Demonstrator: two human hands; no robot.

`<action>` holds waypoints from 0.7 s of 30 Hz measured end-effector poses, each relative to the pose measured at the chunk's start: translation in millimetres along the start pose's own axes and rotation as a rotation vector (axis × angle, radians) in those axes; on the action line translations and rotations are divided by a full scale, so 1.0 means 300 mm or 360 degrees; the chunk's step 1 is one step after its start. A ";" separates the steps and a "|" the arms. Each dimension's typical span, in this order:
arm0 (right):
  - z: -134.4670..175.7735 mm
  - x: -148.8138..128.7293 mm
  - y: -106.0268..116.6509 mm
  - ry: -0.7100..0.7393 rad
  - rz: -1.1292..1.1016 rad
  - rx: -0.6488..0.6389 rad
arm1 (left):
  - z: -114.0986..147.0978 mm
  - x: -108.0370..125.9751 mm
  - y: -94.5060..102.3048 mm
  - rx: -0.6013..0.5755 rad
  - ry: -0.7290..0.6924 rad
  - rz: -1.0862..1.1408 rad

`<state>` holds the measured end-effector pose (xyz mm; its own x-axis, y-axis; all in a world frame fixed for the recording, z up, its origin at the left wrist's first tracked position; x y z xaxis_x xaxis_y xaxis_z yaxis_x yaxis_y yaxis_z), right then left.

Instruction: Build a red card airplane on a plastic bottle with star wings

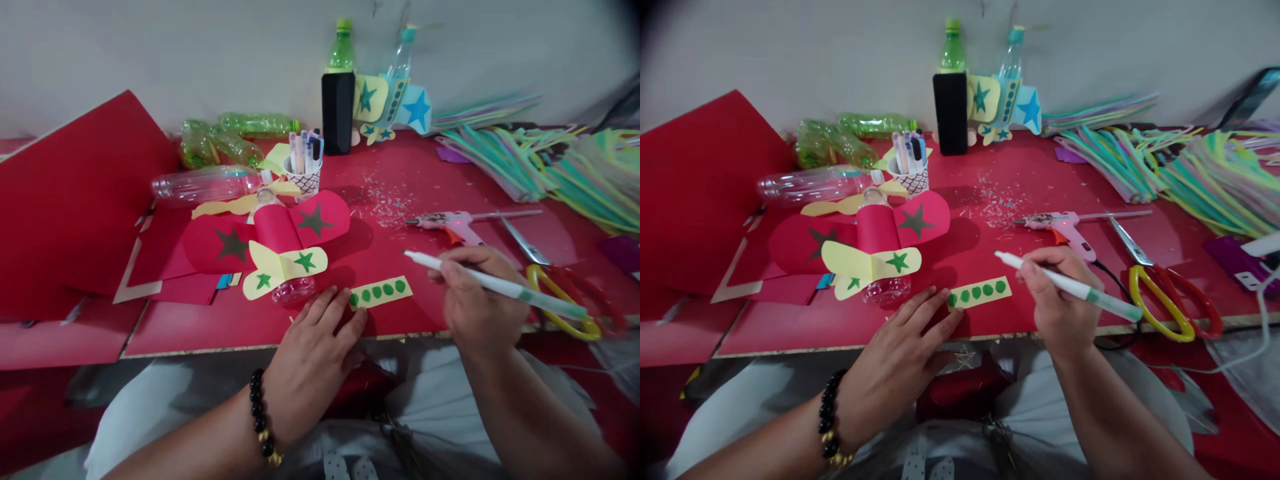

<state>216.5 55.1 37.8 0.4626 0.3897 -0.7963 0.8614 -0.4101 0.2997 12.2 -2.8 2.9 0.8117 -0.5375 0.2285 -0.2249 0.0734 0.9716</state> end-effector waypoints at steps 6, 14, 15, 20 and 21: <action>-0.013 0.046 0.076 0.0027 0.0185 0.0059 | -0.007 0.002 0.008 -0.0031 0.0037 -0.0028; 0.018 0.075 0.046 0.0090 0.0144 -0.0337 | -0.004 0.005 0.018 -0.0027 0.0012 -0.0044; 0.019 0.080 0.043 0.0117 0.0128 -0.0384 | -0.005 0.006 0.023 -0.0030 0.0014 -0.0044; 0.025 0.089 0.031 0.0355 0.0271 -0.0715 | -0.022 0.004 0.059 -0.0022 0.0095 -0.0009; 0.026 0.090 0.032 0.0412 0.0301 -0.0770 | -0.027 0.001 0.067 -0.0004 0.0123 0.0005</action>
<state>235.5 55.2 15.2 0.6013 0.5605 -0.5694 0.7286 -0.0921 0.6788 12.4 5.3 23.1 0.8503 -0.4707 0.2354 -0.2263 0.0768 0.9710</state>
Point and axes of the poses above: each hand's wrist, its own z-axis away from the middle knuckle, its own y-axis out of the back of the hand, x = y × z, the point moved 6 cm from there along -z, towards the middle knuckle, and after that the axes turned 4 degrees about -z, right-handed, at the moved point
